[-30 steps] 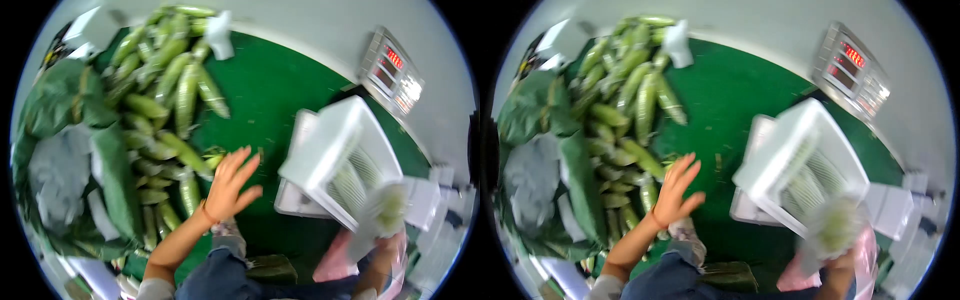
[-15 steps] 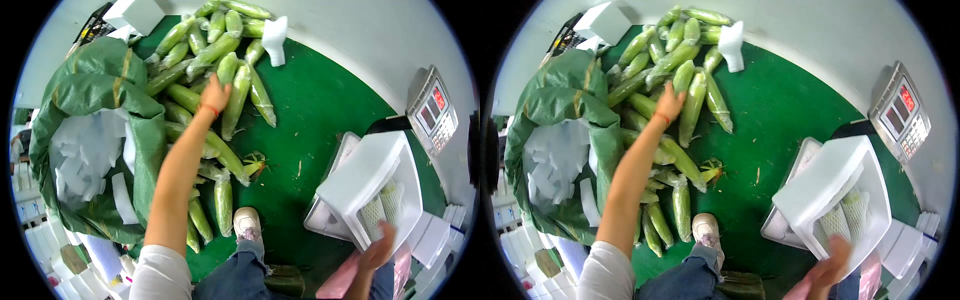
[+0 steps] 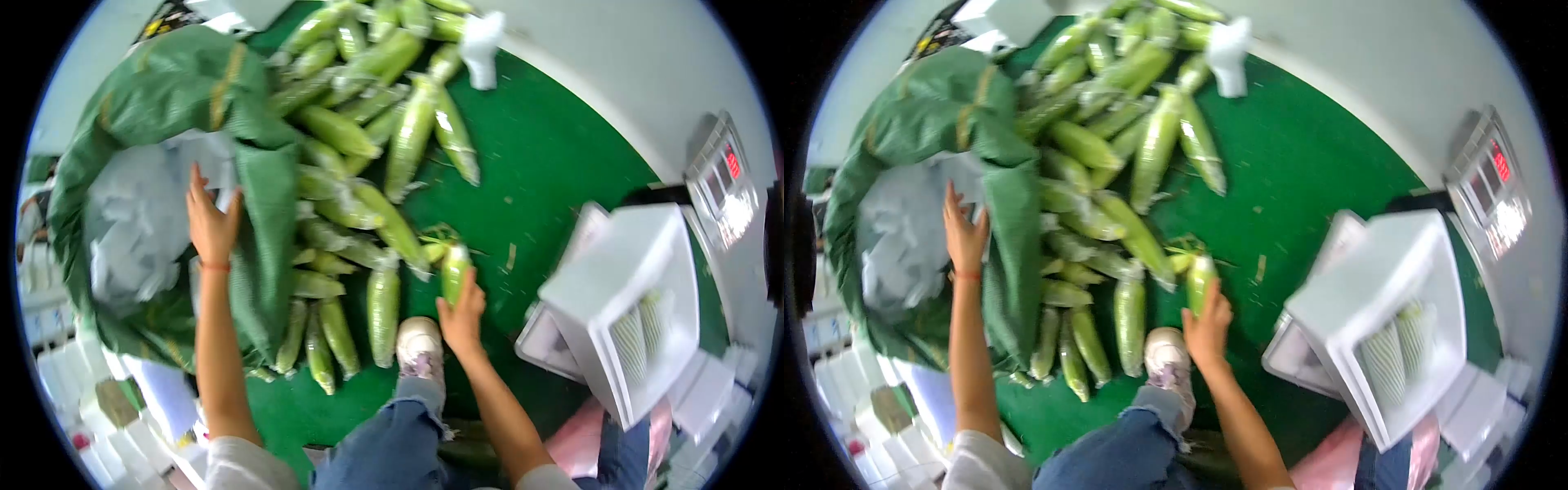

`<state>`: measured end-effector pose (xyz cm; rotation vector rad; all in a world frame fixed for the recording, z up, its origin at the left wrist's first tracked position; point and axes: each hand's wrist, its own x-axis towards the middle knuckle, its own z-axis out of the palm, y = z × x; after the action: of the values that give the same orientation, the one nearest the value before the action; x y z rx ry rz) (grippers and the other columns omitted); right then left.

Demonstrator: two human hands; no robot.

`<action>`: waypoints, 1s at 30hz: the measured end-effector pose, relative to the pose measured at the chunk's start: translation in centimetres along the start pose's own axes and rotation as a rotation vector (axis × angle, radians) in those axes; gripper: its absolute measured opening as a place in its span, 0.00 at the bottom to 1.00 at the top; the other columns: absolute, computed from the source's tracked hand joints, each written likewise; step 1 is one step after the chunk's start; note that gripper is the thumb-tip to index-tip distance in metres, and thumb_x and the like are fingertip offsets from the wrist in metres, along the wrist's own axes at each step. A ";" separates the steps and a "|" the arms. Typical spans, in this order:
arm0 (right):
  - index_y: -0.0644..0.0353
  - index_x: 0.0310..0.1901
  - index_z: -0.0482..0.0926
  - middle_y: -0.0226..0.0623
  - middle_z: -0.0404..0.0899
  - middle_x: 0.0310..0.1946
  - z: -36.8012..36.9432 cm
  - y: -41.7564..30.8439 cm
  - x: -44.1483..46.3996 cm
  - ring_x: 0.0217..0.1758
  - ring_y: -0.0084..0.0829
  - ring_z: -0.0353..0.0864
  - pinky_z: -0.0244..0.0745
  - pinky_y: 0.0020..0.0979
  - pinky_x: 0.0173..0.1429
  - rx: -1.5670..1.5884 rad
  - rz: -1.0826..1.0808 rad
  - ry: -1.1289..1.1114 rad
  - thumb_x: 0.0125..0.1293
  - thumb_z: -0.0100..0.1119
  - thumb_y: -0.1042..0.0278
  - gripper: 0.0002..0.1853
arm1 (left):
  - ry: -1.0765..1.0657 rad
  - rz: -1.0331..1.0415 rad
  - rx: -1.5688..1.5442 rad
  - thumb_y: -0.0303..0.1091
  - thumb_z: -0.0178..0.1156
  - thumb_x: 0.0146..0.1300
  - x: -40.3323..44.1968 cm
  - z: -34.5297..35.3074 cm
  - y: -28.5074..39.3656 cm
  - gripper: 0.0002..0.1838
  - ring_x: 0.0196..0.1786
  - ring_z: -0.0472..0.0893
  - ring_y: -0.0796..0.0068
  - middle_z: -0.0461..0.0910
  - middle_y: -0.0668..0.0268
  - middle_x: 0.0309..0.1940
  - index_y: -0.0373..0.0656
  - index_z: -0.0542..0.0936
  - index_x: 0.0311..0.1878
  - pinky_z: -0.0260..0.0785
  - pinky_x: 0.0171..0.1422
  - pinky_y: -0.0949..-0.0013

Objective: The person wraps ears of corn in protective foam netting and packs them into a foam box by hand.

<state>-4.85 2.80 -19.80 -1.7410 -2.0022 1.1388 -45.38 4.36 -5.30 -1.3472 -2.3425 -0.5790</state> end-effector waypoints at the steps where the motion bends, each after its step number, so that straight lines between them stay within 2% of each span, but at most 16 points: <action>1: 0.62 0.72 0.47 0.57 0.60 0.62 -0.5 -0.7 -0.4 0.61 0.58 0.62 0.59 0.49 0.65 -0.140 -0.036 0.004 0.62 0.60 0.65 0.42 | -0.184 -0.141 -0.018 0.33 0.62 0.60 1.1 2.0 -2.3 0.33 0.37 0.78 0.64 0.77 0.58 0.41 0.40 0.63 0.68 0.70 0.42 0.67; 2: 0.61 0.72 0.50 0.57 0.61 0.62 -1.5 -1.4 -0.2 0.62 0.57 0.62 0.58 0.50 0.65 -0.274 -0.085 0.001 0.64 0.59 0.63 0.39 | -0.360 -0.279 -0.023 0.32 0.61 0.61 1.6 3.8 -3.4 0.33 0.38 0.79 0.68 0.77 0.58 0.43 0.40 0.62 0.69 0.71 0.42 0.68; 4: 0.61 0.70 0.57 0.55 0.62 0.62 -4.7 -1.5 0.0 0.61 0.51 0.65 0.63 0.47 0.63 -0.032 -0.152 0.083 0.65 0.58 0.59 0.35 | -0.068 -0.186 -0.420 0.32 0.57 0.64 1.6 2.1 -0.5 0.29 0.40 0.79 0.72 0.76 0.62 0.46 0.41 0.63 0.68 0.73 0.42 0.69; 6: 0.59 0.70 0.57 0.46 0.75 0.50 -8.6 -2.7 0.0 0.44 0.32 0.78 0.74 0.30 0.49 0.794 0.104 -0.061 0.68 0.53 0.47 0.35 | 0.105 -0.380 -1.093 0.30 0.54 0.66 -0.3 -5.8 13.7 0.26 0.40 0.78 0.74 0.76 0.64 0.45 0.41 0.64 0.67 0.73 0.44 0.69; 8: 0.57 0.72 0.52 0.43 0.77 0.46 -12.0 -5.0 1.1 0.41 0.27 0.79 0.74 0.26 0.47 1.455 0.039 -0.280 0.66 0.48 0.34 0.43 | -0.080 -0.481 -1.280 0.37 0.54 0.67 -5.8 -8.3 18.4 0.21 0.41 0.76 0.72 0.74 0.60 0.44 0.38 0.70 0.61 0.70 0.46 0.73; 9: 0.57 0.73 0.50 0.43 0.76 0.49 -12.2 -5.6 1.1 0.45 0.27 0.78 0.74 0.27 0.49 1.503 0.077 -0.382 0.63 0.47 0.30 0.47 | -0.412 -0.224 -1.283 0.39 0.58 0.65 -6.4 -7.5 19.0 0.18 0.43 0.76 0.74 0.75 0.61 0.43 0.38 0.74 0.53 0.70 0.48 0.76; 11: 0.58 0.72 0.50 0.42 0.73 0.55 -13.1 -9.0 0.4 0.54 0.27 0.75 0.73 0.31 0.55 1.404 0.117 -0.451 0.60 0.49 0.26 0.50 | -1.097 -0.496 -1.470 0.25 0.63 0.59 -10.4 -4.4 22.1 0.09 0.41 0.76 0.76 0.76 0.66 0.41 0.40 0.77 0.42 0.69 0.46 0.75; 14: 0.59 0.66 0.62 0.37 0.72 0.56 -10.1 -6.1 -2.5 0.57 0.27 0.73 0.68 0.28 0.60 1.196 0.436 -0.468 0.71 0.51 0.57 0.27 | -1.080 -0.134 -1.111 0.20 0.59 0.60 -16.3 -2.6 22.6 0.06 0.40 0.75 0.78 0.76 0.69 0.37 0.40 0.75 0.38 0.69 0.44 0.75; 17: 0.60 0.60 0.67 0.35 0.74 0.52 -8.1 -2.9 -6.4 0.55 0.25 0.73 0.67 0.27 0.60 1.422 0.735 -0.396 0.72 0.50 0.66 0.17 | -0.744 0.255 -0.882 0.27 0.59 0.65 -21.2 -0.4 21.3 0.05 0.32 0.73 0.82 0.75 0.70 0.34 0.40 0.73 0.39 0.67 0.34 0.75; 20: 0.60 0.43 0.77 0.32 0.77 0.42 -5.5 1.0 -9.1 0.43 0.21 0.77 0.73 0.26 0.48 0.856 0.270 -0.244 0.72 0.49 0.61 0.12 | -1.214 -0.764 -1.365 0.30 0.59 0.66 -24.4 0.0 20.5 0.08 0.36 0.74 0.79 0.75 0.71 0.37 0.39 0.71 0.42 0.69 0.41 0.69; 21: 0.59 0.39 0.77 0.30 0.78 0.38 -4.5 3.4 -9.2 0.40 0.21 0.77 0.73 0.26 0.44 1.122 0.554 -0.212 0.72 0.49 0.58 0.13 | -1.169 -1.298 -1.870 0.30 0.59 0.66 -23.9 -0.6 21.1 0.09 0.38 0.74 0.81 0.75 0.71 0.36 0.40 0.70 0.44 0.70 0.44 0.70; 24: 0.55 0.37 0.75 0.28 0.77 0.30 -9.3 -0.5 -5.8 0.33 0.18 0.76 0.73 0.25 0.36 1.619 0.905 -0.135 0.71 0.50 0.53 0.14 | -1.735 -1.066 -1.739 0.33 0.60 0.65 -20.9 -3.0 22.4 0.11 0.40 0.75 0.78 0.75 0.71 0.38 0.41 0.70 0.45 0.71 0.46 0.71; 25: 0.55 0.38 0.75 0.28 0.77 0.31 -9.2 0.3 -5.2 0.33 0.19 0.76 0.73 0.26 0.36 1.576 0.764 -0.249 0.71 0.50 0.54 0.13 | -1.807 -1.000 -1.634 0.32 0.59 0.65 -20.3 -2.9 22.5 0.11 0.41 0.75 0.76 0.76 0.69 0.40 0.41 0.70 0.46 0.71 0.48 0.70; 26: 0.55 0.39 0.75 0.27 0.77 0.32 -8.8 1.2 -4.6 0.33 0.20 0.76 0.73 0.27 0.37 1.528 0.622 -0.355 0.71 0.51 0.55 0.13 | -1.712 -0.973 -1.464 0.30 0.58 0.64 -20.0 -1.4 21.9 0.12 0.43 0.77 0.72 0.77 0.66 0.42 0.41 0.71 0.49 0.71 0.50 0.68; 28: 0.58 0.48 0.74 0.31 0.80 0.34 -9.0 2.0 -2.0 0.34 0.25 0.79 0.77 0.31 0.40 0.614 0.179 -0.442 0.64 0.59 0.52 0.19 | -1.531 -0.914 -1.138 0.24 0.57 0.63 -19.6 1.8 20.5 0.16 0.47 0.80 0.65 0.80 0.60 0.48 0.41 0.73 0.55 0.72 0.53 0.63; 30: 0.65 0.50 0.76 0.48 0.81 0.43 -6.8 3.3 0.9 0.44 0.42 0.81 0.76 0.35 0.49 0.304 0.056 -0.361 0.58 0.62 0.61 0.21 | -1.153 -0.314 -0.644 0.22 0.52 0.63 -18.9 4.9 21.3 0.22 0.50 0.80 0.66 0.80 0.56 0.50 0.44 0.70 0.62 0.71 0.56 0.66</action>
<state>1.68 6.22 -17.86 -1.5297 -1.8421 1.7782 -18.35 3.02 -15.60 -1.9487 -3.5324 -0.8406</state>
